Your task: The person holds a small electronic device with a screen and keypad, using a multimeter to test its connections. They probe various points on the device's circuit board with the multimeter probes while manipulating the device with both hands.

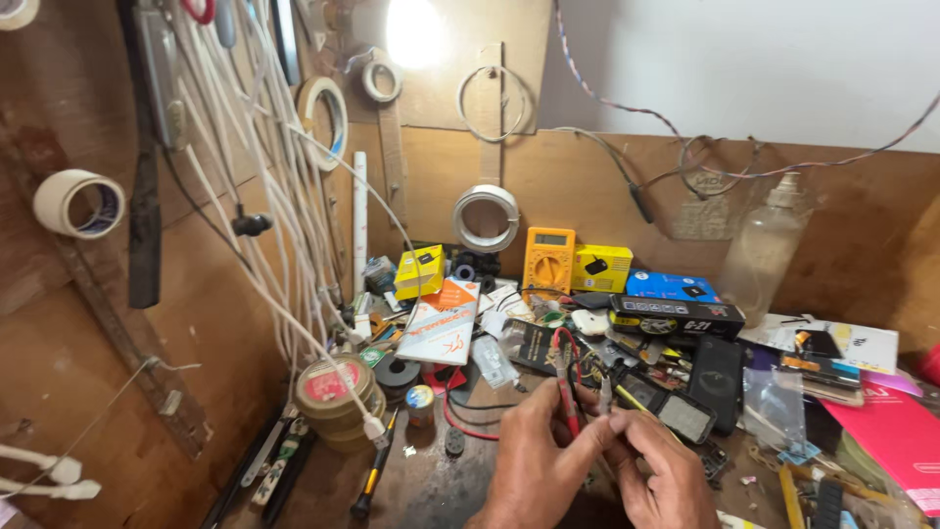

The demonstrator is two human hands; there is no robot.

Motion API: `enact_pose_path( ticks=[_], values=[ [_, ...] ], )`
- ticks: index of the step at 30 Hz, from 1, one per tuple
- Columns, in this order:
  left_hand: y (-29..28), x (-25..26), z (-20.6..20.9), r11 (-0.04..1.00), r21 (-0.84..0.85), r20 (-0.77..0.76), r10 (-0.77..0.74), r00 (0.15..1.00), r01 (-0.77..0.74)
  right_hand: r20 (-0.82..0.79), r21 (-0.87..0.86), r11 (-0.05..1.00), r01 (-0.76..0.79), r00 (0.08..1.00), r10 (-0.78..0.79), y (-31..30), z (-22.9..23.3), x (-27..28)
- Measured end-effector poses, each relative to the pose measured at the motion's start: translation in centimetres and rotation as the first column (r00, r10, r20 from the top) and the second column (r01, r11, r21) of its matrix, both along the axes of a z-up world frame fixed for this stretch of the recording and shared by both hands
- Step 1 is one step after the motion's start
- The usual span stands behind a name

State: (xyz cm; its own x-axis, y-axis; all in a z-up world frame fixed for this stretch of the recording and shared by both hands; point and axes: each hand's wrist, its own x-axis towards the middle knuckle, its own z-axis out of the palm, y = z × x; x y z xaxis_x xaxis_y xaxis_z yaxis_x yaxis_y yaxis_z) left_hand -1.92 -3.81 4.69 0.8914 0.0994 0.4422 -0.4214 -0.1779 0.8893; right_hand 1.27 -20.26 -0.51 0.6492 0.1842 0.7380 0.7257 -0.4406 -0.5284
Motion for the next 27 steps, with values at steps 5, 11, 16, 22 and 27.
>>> enact_pose_path(
  ticks=[5,11,16,22,27],
  values=[
    [2.4,4.5,0.7,0.970,0.088,0.010,0.226,0.974,-0.226,-0.043,0.115,0.971,0.212,0.977,-0.208,-0.1,1.0,-0.6],
    [7.9,11.7,1.6,0.728,0.559,0.103,0.414,0.905,-0.397,-0.134,0.135,0.945,0.297,0.951,-0.279,0.4,2.0,-1.1],
    [5.2,7.8,0.2,0.669,0.570,0.124,0.505,0.854,-0.478,-0.170,0.183,0.929,0.321,0.941,-0.292,-0.2,1.7,-0.8],
    [-1.0,1.6,-1.4,0.678,0.714,-0.128,0.370,0.920,-0.173,-0.055,0.209,0.922,0.326,0.945,-0.322,-0.1,2.0,-0.9],
    [-2.0,2.1,-0.3,0.622,0.770,-0.208,0.453,0.867,-0.141,-0.166,0.166,0.890,0.424,0.902,-0.399,-0.1,2.6,-1.2]
  ],
)
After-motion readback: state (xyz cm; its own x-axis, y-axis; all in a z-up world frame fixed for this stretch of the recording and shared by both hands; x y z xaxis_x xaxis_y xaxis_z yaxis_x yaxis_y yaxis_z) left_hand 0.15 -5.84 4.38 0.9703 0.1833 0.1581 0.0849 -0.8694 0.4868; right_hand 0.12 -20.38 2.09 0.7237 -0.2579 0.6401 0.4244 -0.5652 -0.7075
